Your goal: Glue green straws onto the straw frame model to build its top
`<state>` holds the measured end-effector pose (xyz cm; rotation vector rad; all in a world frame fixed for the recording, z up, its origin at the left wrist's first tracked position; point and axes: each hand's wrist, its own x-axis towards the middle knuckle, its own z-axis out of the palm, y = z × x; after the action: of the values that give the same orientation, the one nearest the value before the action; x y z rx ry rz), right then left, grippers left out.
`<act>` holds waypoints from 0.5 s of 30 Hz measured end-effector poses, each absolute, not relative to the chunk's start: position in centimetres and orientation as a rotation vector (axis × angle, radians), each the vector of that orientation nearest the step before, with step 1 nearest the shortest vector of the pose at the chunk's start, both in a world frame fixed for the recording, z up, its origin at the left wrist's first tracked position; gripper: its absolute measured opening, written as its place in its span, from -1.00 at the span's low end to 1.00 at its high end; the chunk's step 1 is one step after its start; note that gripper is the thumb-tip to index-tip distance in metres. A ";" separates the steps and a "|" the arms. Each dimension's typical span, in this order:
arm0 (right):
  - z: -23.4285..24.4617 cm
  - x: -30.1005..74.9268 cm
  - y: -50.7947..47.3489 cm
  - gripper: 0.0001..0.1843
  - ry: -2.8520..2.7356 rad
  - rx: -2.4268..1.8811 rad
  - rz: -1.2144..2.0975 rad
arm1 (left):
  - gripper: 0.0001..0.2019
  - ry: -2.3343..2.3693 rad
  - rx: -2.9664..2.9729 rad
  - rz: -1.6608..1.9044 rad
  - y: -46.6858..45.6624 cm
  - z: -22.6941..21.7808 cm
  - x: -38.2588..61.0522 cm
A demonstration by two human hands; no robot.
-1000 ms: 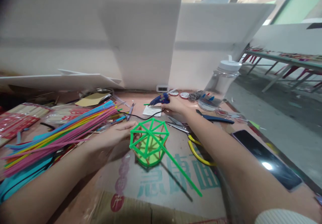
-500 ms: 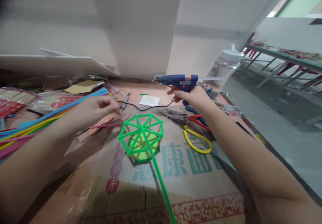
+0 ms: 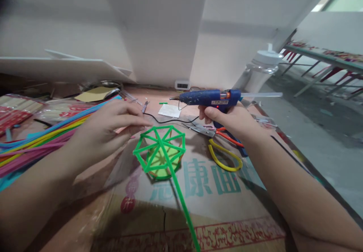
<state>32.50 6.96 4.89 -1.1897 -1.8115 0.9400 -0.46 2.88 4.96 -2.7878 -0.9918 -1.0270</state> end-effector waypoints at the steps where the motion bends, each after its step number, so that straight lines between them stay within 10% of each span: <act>1: 4.7 33.0 7.0 -0.65 -1.831 -1.160 0.969 | -0.81 -0.948 -2.769 -1.016 2.7 4.8 0.0; 15: 4.5 34.6 6.8 -0.52 -1.966 -1.097 0.900 | -0.82 -0.785 -2.951 -0.504 3.9 5.0 1.5</act>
<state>34.56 6.79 4.52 -1.0972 -1.9663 0.9001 1.50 3.89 5.04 -2.9509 -0.7851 -0.5038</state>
